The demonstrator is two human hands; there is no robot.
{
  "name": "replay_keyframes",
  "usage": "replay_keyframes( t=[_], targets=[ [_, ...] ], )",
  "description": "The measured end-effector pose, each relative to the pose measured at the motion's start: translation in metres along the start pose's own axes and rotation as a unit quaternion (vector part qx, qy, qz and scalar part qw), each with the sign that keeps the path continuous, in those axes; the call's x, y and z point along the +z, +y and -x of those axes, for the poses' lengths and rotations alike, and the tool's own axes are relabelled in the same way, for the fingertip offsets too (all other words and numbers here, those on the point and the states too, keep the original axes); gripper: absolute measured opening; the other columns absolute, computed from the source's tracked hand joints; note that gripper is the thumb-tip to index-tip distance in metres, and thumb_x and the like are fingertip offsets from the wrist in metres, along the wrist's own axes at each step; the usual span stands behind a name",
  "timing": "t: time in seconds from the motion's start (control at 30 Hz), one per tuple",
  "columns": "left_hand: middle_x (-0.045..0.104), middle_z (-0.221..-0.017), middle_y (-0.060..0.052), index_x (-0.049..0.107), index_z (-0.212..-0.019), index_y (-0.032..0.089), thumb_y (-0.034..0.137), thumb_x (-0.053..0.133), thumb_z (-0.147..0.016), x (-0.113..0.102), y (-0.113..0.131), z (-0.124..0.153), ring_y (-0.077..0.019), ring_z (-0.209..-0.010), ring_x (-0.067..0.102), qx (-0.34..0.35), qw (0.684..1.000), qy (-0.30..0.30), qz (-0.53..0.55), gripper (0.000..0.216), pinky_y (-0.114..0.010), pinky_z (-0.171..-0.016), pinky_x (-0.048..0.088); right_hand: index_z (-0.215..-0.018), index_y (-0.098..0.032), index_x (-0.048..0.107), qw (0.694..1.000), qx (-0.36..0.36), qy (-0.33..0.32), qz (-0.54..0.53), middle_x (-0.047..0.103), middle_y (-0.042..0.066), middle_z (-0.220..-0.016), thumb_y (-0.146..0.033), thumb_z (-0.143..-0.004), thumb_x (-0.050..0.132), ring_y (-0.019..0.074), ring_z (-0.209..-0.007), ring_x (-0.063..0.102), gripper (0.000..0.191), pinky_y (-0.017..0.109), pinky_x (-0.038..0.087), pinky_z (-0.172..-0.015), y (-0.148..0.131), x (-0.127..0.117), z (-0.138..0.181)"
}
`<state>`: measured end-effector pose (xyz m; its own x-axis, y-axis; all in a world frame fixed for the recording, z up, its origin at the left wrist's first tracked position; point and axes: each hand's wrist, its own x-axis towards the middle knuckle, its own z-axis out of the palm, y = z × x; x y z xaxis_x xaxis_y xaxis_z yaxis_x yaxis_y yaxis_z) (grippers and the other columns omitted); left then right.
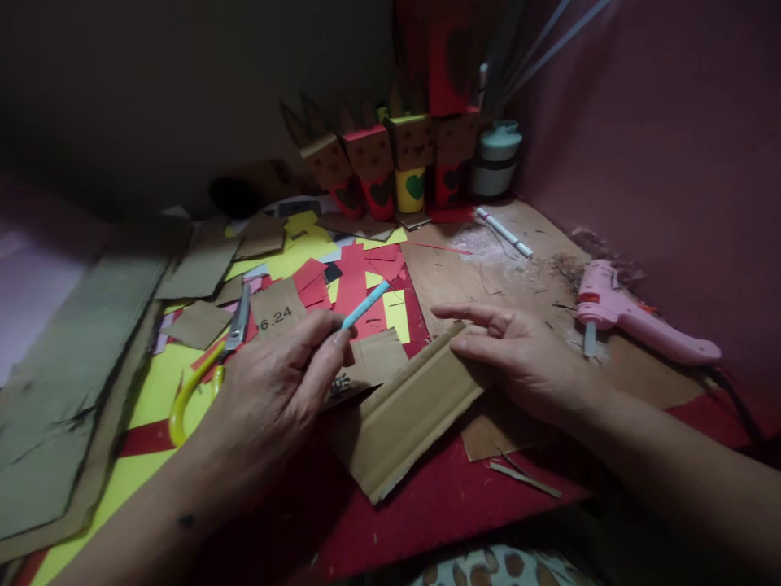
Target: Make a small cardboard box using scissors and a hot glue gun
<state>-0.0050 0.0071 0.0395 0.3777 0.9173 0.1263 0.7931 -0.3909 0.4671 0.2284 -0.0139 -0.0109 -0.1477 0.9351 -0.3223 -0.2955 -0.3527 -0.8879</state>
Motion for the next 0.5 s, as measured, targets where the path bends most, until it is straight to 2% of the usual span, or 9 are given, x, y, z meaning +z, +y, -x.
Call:
replay_keyframes(
  t=[0.17,0.4,0.5],
  targets=[
    [0.06,-0.063,0.002,0.06,-0.076,0.022,0.043,0.037,-0.097,-0.003,-0.015,0.009,-0.0133,-0.056,0.054,-0.026,0.994,-0.098,0.048,0.037,-0.026,-0.054,0.039,-0.104,-0.022,0.074,1.0,-0.019,0.018,0.007,0.072,0.001,-0.079,-0.023,-0.076,0.076,0.0133,-0.067,0.063,0.028,0.023,0.046,-0.061,-0.001,-0.007,-0.001],
    [0.061,-0.068,0.001,0.06,-0.08,0.022,0.044,0.041,-0.099,-0.002,-0.02,0.019,-0.0144,-0.061,0.056,-0.04,0.983,-0.157,0.081,0.035,-0.025,-0.056,0.041,-0.096,-0.024,0.076,0.998,-0.035,0.047,0.016,0.071,0.001,-0.078,-0.024,-0.075,0.077,0.0144,-0.066,0.062,0.021,0.024,0.047,-0.059,-0.005,-0.009,-0.001],
    [0.063,-0.07,0.001,0.061,-0.083,0.022,0.045,0.04,-0.1,-0.005,-0.019,0.021,-0.0149,-0.062,0.057,-0.042,0.983,-0.162,0.077,0.035,-0.026,-0.058,0.042,-0.095,-0.025,0.076,0.997,-0.044,0.066,0.024,0.07,0.0,-0.076,-0.024,-0.075,0.076,0.015,-0.065,0.061,0.02,0.025,0.047,-0.057,-0.006,-0.011,-0.001]
  ],
)
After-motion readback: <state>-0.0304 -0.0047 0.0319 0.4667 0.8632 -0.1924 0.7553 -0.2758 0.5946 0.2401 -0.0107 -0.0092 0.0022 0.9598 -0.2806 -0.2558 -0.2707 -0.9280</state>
